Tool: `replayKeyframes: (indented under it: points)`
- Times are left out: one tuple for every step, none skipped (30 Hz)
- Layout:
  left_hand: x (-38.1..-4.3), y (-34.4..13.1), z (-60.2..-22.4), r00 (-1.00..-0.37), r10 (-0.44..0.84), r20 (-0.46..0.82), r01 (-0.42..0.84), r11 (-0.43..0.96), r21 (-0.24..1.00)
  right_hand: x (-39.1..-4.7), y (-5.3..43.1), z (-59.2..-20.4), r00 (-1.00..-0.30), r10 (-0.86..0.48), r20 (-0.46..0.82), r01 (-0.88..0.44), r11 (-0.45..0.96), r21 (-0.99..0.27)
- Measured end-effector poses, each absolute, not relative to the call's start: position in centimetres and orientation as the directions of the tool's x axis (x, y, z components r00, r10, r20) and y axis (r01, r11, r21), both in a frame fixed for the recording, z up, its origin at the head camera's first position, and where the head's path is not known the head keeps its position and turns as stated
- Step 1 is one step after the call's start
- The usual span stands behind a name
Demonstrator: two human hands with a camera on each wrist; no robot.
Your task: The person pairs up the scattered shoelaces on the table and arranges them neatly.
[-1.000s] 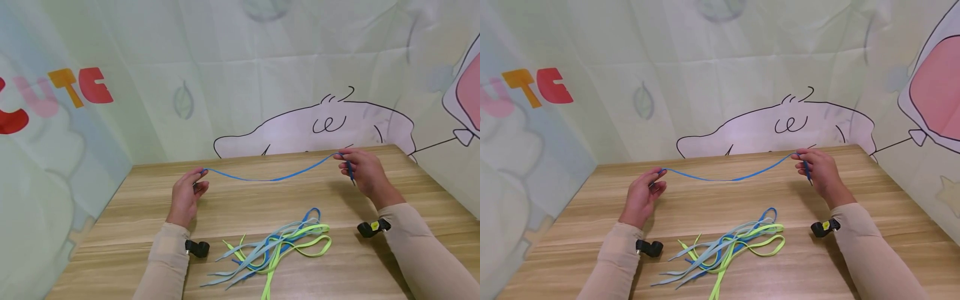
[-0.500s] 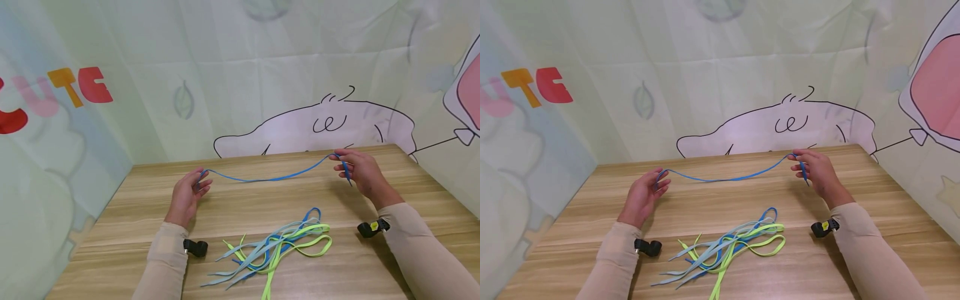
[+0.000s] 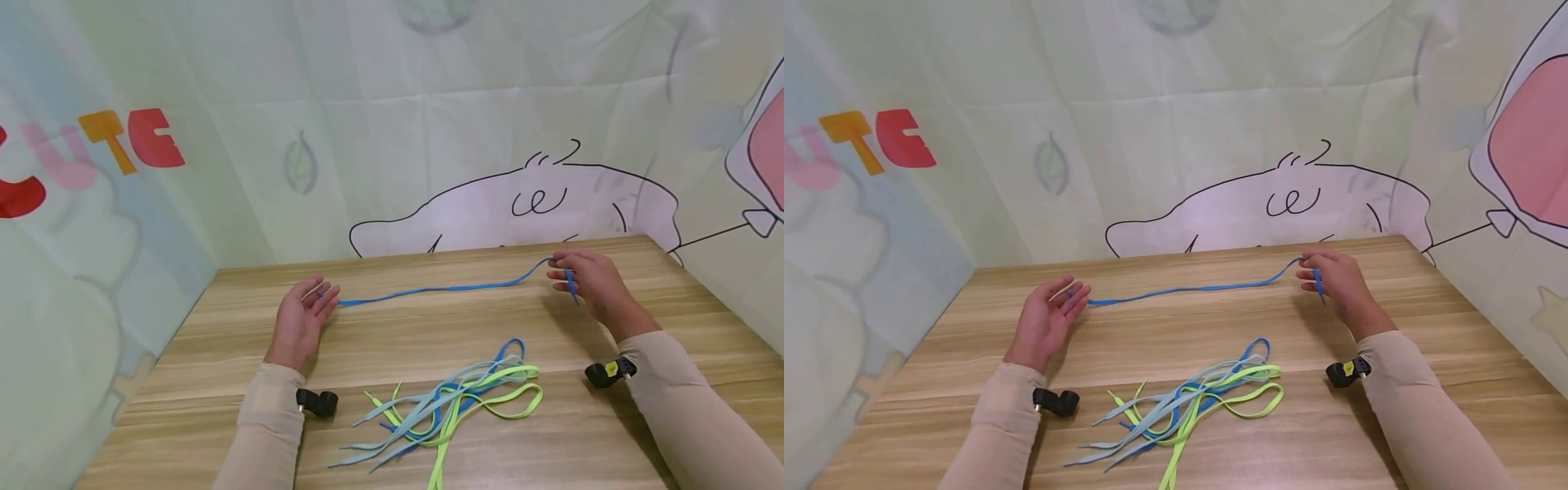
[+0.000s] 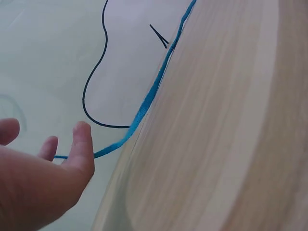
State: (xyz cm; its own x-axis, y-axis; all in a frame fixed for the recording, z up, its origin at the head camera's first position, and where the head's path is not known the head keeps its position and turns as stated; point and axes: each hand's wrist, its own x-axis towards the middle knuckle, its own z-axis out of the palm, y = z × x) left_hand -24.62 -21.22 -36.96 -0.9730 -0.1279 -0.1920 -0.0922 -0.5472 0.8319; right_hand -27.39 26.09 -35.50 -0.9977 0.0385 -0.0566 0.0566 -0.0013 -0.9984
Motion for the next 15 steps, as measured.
replayKeyframes:
  points:
    - [-24.62,-21.19,-36.99,-0.973,-0.133,-0.191,-0.090,-0.545,0.834,-27.42,26.07,-35.56,-0.997,0.050,-0.057,0.059,0.032,-0.998]
    - [-24.64,-21.20,-37.03,-0.972,-0.136,-0.190,-0.089,-0.535,0.840,-27.43,26.03,-35.63,-0.996,0.064,-0.055,0.060,0.068,-0.996]
    - [-24.63,-21.20,-37.07,-0.972,-0.141,-0.188,-0.087,-0.531,0.843,-27.45,26.01,-35.69,-0.996,0.075,-0.054,0.061,0.098,-0.993]
    - [-24.57,-21.21,-37.03,-0.971,-0.146,-0.188,-0.085,-0.523,0.848,-27.44,25.94,-35.71,-0.995,0.086,-0.051,0.061,0.123,-0.991]
    - [-24.52,-21.23,-37.01,-0.971,-0.151,-0.186,-0.084,-0.514,0.854,-27.44,25.91,-35.74,-0.994,0.095,-0.045,0.059,0.150,-0.987]
    - [-24.47,-21.26,-36.98,-0.970,-0.155,-0.185,-0.084,-0.501,0.861,-27.44,25.92,-35.77,-0.994,0.100,-0.038,0.055,0.172,-0.983]
    - [-24.42,-21.28,-36.95,-0.971,-0.159,-0.181,-0.082,-0.490,0.868,-27.43,25.92,-35.78,-0.994,0.107,-0.032,0.052,0.195,-0.979]
    - [-24.37,-21.29,-36.90,-0.971,-0.162,-0.177,-0.082,-0.471,0.878,-27.40,25.92,-35.79,-0.993,0.112,-0.026,0.049,0.213,-0.976]
    - [-24.34,-21.28,-36.86,-0.971,-0.166,-0.173,-0.079,-0.458,0.885,-27.39,25.93,-35.78,-0.993,0.116,-0.021,0.047,0.234,-0.971]
    - [-24.32,-21.29,-36.81,-0.971,-0.170,-0.169,-0.080,-0.434,0.897,-27.36,25.96,-35.79,-0.993,0.118,-0.016,0.046,0.257,-0.965]
    - [-24.32,-21.27,-36.77,-0.971,-0.175,-0.166,-0.081,-0.412,0.908,-27.35,26.01,-35.81,-0.993,0.118,-0.013,0.046,0.278,-0.960]
    - [-24.31,-21.24,-36.70,-0.971,-0.178,-0.162,-0.082,-0.389,0.918,-27.31,26.07,-35.80,-0.993,0.117,-0.014,0.049,0.302,-0.952]
    - [-24.32,-21.21,-36.64,-0.971,-0.181,-0.159,-0.084,-0.364,0.928,-27.27,26.09,-35.77,-0.993,0.116,-0.015,0.053,0.327,-0.943]
    - [-24.32,-21.17,-36.58,-0.971,-0.182,-0.155,-0.088,-0.331,0.939,-27.25,26.15,-35.75,-0.993,0.114,-0.017,0.056,0.349,-0.936]
    - [-24.34,-21.13,-36.54,-0.971,-0.185,-0.154,-0.092,-0.304,0.948,-27.25,26.22,-35.74,-0.994,0.110,-0.018,0.057,0.370,-0.927]
